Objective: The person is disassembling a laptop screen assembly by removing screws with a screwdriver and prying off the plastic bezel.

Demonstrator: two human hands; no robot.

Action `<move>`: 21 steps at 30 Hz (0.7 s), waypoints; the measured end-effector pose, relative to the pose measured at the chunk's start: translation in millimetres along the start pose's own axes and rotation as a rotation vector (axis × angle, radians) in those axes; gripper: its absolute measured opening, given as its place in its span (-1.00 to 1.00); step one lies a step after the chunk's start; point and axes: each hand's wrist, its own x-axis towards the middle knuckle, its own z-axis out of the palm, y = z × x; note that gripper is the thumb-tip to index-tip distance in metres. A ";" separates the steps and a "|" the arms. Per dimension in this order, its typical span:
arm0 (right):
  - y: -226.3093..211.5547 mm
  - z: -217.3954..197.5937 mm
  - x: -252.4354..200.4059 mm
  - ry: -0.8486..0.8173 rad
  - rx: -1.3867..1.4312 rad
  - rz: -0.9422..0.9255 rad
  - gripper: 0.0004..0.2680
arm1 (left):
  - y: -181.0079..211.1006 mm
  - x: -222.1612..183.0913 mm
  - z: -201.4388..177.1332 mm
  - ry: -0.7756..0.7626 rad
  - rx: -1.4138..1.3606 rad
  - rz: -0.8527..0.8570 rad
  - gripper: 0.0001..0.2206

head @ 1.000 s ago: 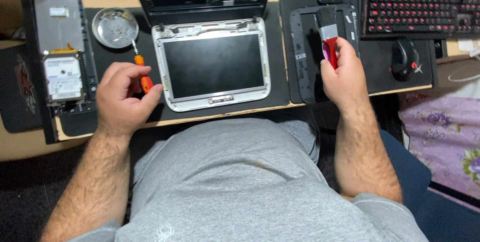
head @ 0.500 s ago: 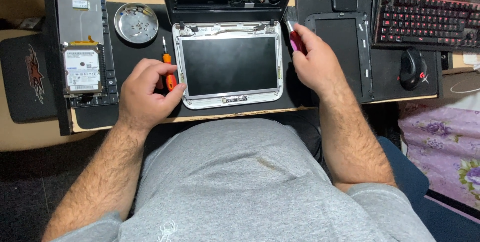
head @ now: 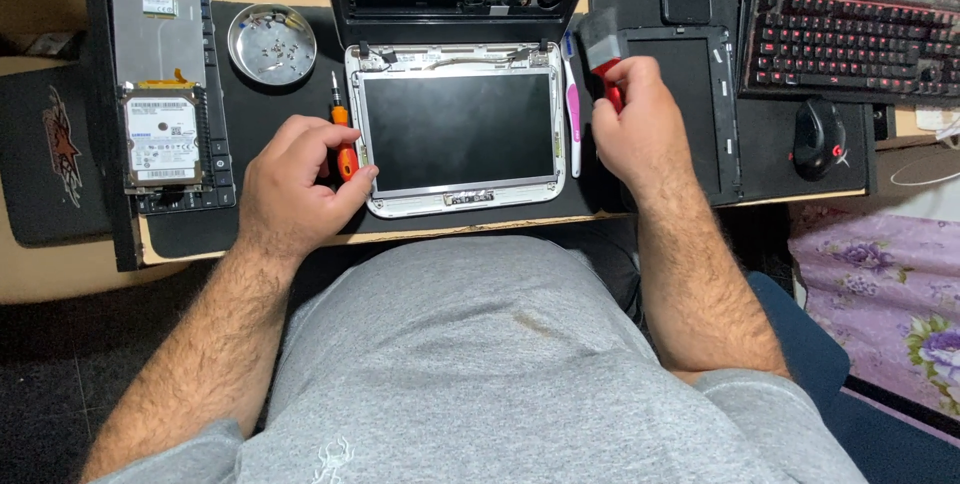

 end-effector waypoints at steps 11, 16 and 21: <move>23.1 -44.5 -85.6 -0.505 -0.227 -0.267 -0.87 | 1.4 -3.2 -1.2 -0.018 0.045 0.016 -0.70; 158.6 7.0 -129.8 -0.893 -0.388 0.158 -0.78 | -2.3 -1.0 1.6 -0.023 0.000 -0.001 -0.70; 369.4 129.1 -180.7 -0.601 0.186 0.475 -0.86 | -3.0 -0.3 -0.3 -0.027 -0.042 -0.021 -0.70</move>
